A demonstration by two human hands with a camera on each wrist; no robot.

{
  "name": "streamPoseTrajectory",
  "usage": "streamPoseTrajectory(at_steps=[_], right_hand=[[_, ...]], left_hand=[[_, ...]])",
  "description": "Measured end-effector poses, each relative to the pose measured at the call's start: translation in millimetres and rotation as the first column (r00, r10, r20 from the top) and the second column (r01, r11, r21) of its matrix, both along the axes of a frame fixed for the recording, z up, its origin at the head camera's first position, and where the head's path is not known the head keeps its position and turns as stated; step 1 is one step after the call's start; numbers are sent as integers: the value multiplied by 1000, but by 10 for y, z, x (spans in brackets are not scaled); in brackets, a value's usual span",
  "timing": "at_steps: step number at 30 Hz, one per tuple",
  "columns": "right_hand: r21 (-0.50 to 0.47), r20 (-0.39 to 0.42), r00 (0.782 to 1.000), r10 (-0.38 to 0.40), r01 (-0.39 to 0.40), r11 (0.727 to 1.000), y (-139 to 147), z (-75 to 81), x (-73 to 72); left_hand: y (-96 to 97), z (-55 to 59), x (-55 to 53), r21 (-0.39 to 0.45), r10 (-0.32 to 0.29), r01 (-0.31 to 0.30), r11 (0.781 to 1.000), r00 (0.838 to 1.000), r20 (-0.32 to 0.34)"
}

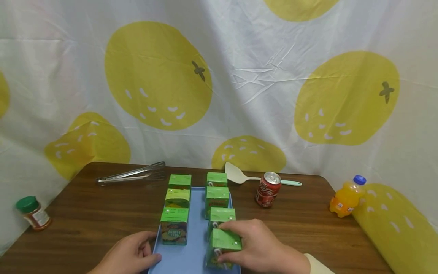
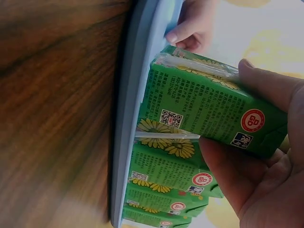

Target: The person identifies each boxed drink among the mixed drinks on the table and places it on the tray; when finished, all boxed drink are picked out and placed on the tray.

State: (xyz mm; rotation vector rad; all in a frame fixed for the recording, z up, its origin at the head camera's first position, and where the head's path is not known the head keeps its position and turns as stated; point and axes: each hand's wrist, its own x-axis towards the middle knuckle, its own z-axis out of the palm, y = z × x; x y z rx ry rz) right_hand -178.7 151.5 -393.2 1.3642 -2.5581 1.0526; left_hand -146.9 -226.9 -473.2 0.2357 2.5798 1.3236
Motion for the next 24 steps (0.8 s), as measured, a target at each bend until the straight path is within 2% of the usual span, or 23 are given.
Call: streamPoseTrajectory(at_steps=[11, 24], right_hand=[[49, -18, 1000, 2, -1, 999, -12, -62, -20], [50, -13, 1000, 11, -11, 999, -16, -101, -40]], left_hand=[[10, 16, 1, 8, 2, -2, 1000, 1000, 6], [12, 17, 2, -3, 11, -11, 1000, 1000, 2]])
